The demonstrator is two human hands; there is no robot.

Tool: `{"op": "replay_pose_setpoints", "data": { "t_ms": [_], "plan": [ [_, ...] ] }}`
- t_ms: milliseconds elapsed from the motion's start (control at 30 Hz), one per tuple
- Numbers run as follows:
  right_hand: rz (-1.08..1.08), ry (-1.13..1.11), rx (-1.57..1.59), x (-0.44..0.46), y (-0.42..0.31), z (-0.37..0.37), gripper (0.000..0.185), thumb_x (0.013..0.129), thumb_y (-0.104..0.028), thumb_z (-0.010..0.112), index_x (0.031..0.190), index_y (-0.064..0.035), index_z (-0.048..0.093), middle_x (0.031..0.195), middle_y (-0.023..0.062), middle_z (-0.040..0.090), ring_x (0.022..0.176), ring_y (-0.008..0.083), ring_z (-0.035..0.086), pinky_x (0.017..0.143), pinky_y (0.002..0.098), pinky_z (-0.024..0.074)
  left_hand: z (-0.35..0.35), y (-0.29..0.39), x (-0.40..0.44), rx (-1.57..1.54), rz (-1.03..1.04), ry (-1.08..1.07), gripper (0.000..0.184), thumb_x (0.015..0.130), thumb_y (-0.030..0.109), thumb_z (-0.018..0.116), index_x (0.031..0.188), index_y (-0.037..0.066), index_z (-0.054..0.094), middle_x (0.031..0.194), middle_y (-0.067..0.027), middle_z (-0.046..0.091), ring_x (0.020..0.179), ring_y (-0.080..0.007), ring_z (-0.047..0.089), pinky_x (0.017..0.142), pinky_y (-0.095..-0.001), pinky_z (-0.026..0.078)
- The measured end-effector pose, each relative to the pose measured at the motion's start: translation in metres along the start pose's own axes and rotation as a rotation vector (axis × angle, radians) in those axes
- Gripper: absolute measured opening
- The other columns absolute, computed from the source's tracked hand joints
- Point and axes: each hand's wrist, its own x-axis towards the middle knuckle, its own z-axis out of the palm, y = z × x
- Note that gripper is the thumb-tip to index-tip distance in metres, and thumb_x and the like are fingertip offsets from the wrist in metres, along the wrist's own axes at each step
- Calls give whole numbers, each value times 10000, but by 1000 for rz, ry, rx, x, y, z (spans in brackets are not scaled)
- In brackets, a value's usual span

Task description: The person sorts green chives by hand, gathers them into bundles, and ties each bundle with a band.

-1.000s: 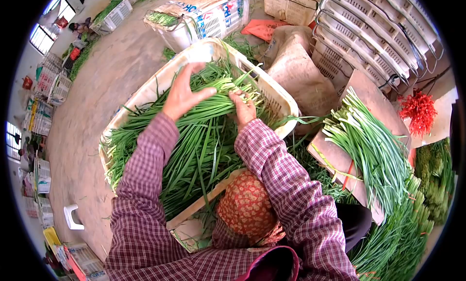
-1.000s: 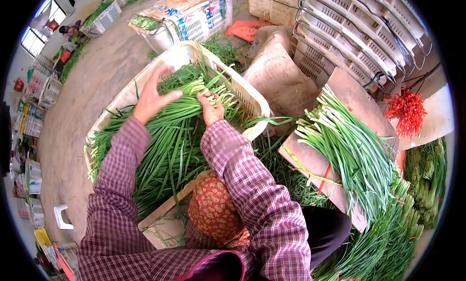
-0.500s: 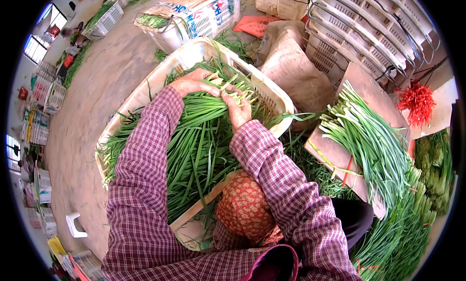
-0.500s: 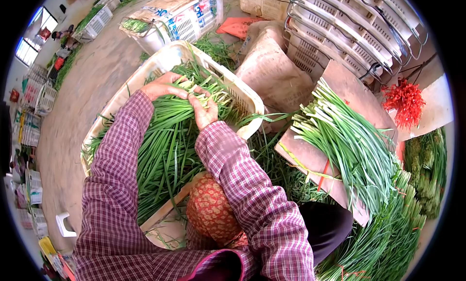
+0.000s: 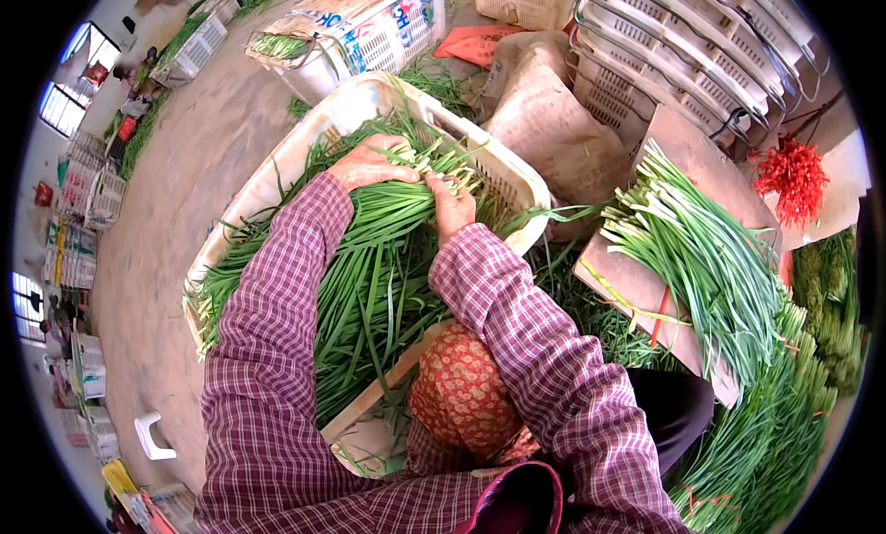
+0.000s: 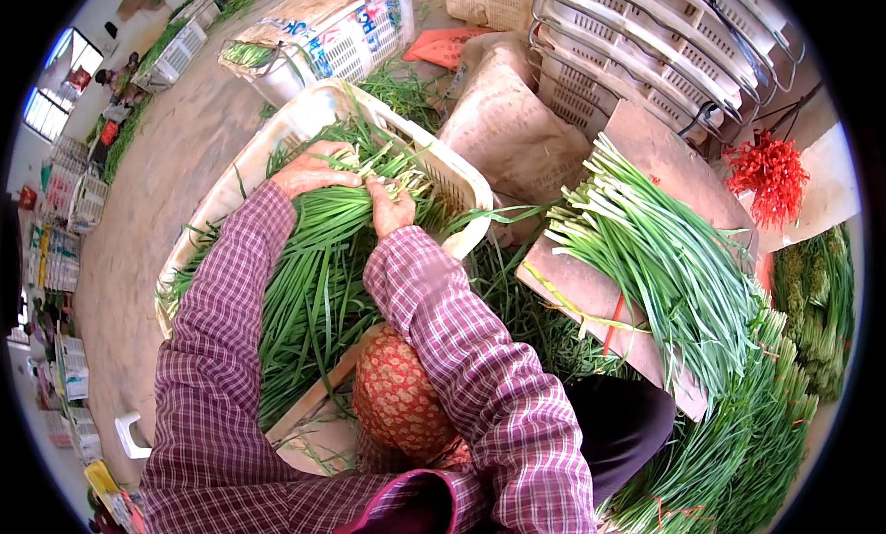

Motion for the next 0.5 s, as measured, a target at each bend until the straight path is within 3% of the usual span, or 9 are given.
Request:
{"op": "replay_pose_setpoints", "data": {
  "t_ms": [33,167,233,267,367,400,500],
  "plan": [
    [42,16,24,0,-1,-1,329,795,-154,757,1044,-19,590,962,51,659,876,125,583,816,255,464,1,-1,-1,-1,-2,-1,931,624,482,828,1366,47,470,1423,-166,381,1315,-269,384,1089,-357,321],
    [34,13,47,-6,-5,-1,382,801,-212,747,1073,3,585,952,59,662,871,129,579,814,272,462,1,-2,5,5,44,43,775,658,433,830,1279,60,556,1390,-135,422,1270,-260,409,1060,-353,324],
    [47,43,-31,-6,-5,-3,314,812,-191,734,1036,-11,606,947,54,659,867,128,577,814,273,461,-7,5,14,-327,45,-364,703,659,416,832,1211,57,587,1354,-113,457,1217,-233,440,1015,-345,349],
    [-34,1,-36,-7,-3,-1,284,815,-178,731,1020,-19,613,938,49,657,863,126,577,810,266,461,-7,5,12,-312,63,-296,605,681,375,821,1147,53,607,1213,-78,565,1129,-189,497,970,-328,366],
    [-109,-2,-57,-10,-1,2,227,819,-145,721,998,-37,634,901,32,654,838,119,574,800,252,460,-13,35,3,-51,-62,-239,621,687,356,813,1166,32,587,1137,-82,592,1104,-185,514,973,-319,360],
    [-117,-31,6,-6,3,-1,234,818,-149,721,1004,-35,637,899,28,657,838,118,577,803,257,461,-8,7,23,-50,-85,-115,674,681,340,813,1203,5,549,1148,-111,569,1119,-201,500,972,-330,365],
    [-107,-28,92,-5,-2,-4,224,820,-155,715,993,-30,647,887,28,668,832,121,589,811,268,462,-10,-18,39,-142,26,-154,666,670,323,823,1192,5,559,1206,-145,532,1128,-219,491,955,-331,384]
  ]
}}
